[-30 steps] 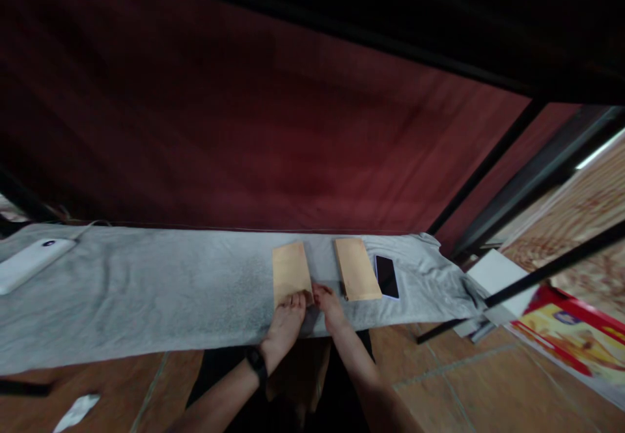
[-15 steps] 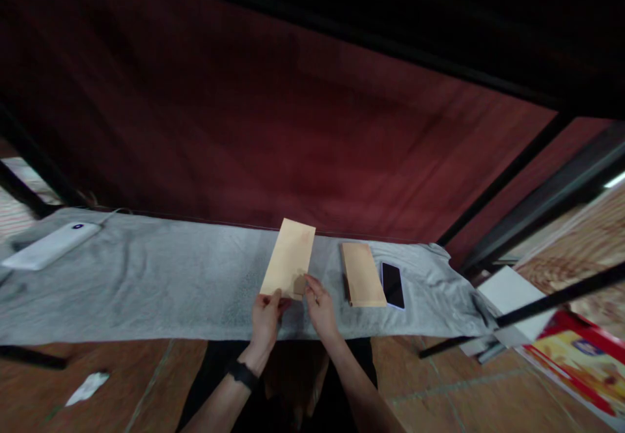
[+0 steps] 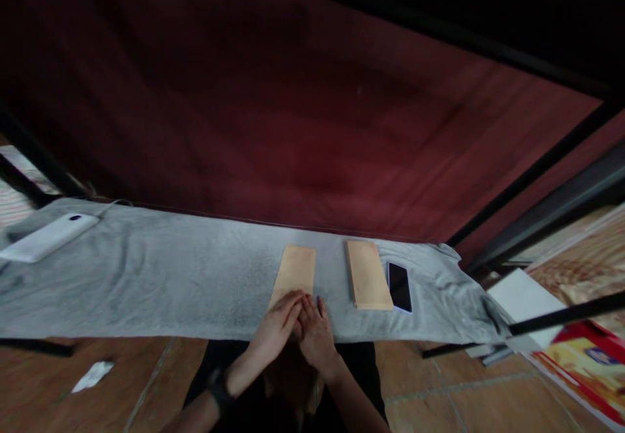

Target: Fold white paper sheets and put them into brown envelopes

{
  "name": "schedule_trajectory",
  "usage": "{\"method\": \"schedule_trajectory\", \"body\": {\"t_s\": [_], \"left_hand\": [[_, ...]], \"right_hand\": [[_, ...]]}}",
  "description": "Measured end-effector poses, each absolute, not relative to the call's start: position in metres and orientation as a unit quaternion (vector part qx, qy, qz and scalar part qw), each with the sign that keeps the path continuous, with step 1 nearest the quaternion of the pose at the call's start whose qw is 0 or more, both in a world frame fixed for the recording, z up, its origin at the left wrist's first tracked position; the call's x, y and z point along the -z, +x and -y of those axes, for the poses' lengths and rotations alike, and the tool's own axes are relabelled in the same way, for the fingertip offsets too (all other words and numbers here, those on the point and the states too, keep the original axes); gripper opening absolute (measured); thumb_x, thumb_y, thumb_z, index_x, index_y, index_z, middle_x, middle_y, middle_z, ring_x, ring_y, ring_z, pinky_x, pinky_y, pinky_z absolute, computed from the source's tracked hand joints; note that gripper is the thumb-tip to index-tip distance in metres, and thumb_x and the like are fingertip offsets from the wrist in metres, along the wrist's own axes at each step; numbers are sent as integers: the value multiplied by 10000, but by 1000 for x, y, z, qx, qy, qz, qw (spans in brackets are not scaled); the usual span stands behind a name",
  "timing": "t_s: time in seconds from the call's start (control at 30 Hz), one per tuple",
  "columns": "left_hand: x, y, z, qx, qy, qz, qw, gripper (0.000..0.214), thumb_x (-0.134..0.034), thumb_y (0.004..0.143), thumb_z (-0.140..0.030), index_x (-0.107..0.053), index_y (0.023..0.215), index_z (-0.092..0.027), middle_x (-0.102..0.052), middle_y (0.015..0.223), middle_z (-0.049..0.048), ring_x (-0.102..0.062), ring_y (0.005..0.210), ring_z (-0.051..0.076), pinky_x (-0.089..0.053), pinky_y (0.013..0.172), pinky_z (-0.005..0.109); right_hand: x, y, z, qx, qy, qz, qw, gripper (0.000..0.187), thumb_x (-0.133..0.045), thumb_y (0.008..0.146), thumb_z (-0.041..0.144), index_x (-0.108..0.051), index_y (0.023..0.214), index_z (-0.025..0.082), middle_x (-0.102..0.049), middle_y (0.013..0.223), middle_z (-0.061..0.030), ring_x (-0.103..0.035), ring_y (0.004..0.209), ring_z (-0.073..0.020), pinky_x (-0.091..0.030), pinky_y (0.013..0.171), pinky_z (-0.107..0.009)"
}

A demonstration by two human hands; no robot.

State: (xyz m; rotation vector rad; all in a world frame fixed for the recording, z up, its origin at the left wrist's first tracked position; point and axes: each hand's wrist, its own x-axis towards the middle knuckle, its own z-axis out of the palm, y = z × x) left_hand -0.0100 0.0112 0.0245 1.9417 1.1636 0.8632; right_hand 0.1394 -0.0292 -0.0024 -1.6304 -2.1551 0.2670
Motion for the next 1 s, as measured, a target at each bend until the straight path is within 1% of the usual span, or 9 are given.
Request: {"method": "schedule_trajectory", "body": {"t_s": [0.07,0.13,0.2,0.37,0.53,0.67,0.8,0.9,1.0], "left_hand": [[-19,0,-41,-274,835,-418,232,497,-345,1013,-429,-532,1391,-166,-499,1515,137,-423,1430,228,-365,1172,455],[-9,11,-72,-199,882,-399,151,526,-325,1018,-390,-476,1448,-127,-446,1553,156,-358,1470,227,-302,1201,464],[2,21,-102,-159,903,-385,107,541,-330,1017,-395,-447,1480,-142,-392,1590,141,-314,1492,225,-244,1220,459],[12,35,-158,-136,905,-392,89,544,-293,1018,-366,-407,1523,-199,-372,1611,75,-282,1504,204,-147,1242,413],[3,41,-185,-132,881,-445,94,563,-297,1004,-357,-404,1528,-182,-372,1609,80,-264,1511,241,-115,1242,447],[3,33,-175,-113,890,-425,123,573,-267,1015,-376,-365,1546,-184,-336,1626,72,-217,1528,226,-123,1240,440],[10,11,-133,-76,900,-397,164,568,-220,1039,-391,-324,1561,-193,-309,1636,84,-238,1522,215,-173,1230,443],[14,-11,-89,-75,918,-364,142,539,-218,1050,-406,-321,1561,-267,-311,1638,35,-238,1522,202,-187,1232,432],[17,-32,-49,-105,928,-344,92,551,-299,1037,-423,-283,1572,-290,-310,1637,25,-262,1516,208,-196,1233,434]], "right_hand": [[6,135,27,-93,-605,763,207,469,-408,1034,242,-440,1501,224,-489,1519,-97,-380,1463,-274,-233,1230,-586],[9,131,25,-91,-621,749,210,430,-410,1032,246,-513,1449,240,-547,1473,-92,-410,1446,-269,-246,1229,-577],[12,129,24,-84,-635,736,219,411,-413,1034,262,-542,1424,250,-565,1460,-80,-429,1434,-257,-263,1228,-556],[16,128,23,-34,-644,720,255,467,-399,1055,305,-409,1518,248,-517,1506,-49,-465,1408,-216,-279,1221,-491],[16,127,23,11,-640,717,276,456,-411,1057,306,-422,1511,271,-539,1489,-36,-494,1381,-197,-293,1209,-448],[19,128,22,47,-664,684,297,461,-388,1042,216,-448,1499,225,-558,1472,-67,-502,1372,-190,-328,1188,-418],[28,128,20,85,-663,673,316,493,-384,1025,175,-415,1516,166,-547,1478,-102,-496,1375,-197,-345,1176,-402],[34,127,19,95,-663,668,324,496,-385,1024,174,-409,1519,166,-550,1476,-103,-483,1384,-198,-325,1186,-411],[36,127,21,95,-663,666,330,495,-390,1020,174,-411,1515,169,-534,1493,-93,-466,1394,-191,-304,1196,-407]]}}
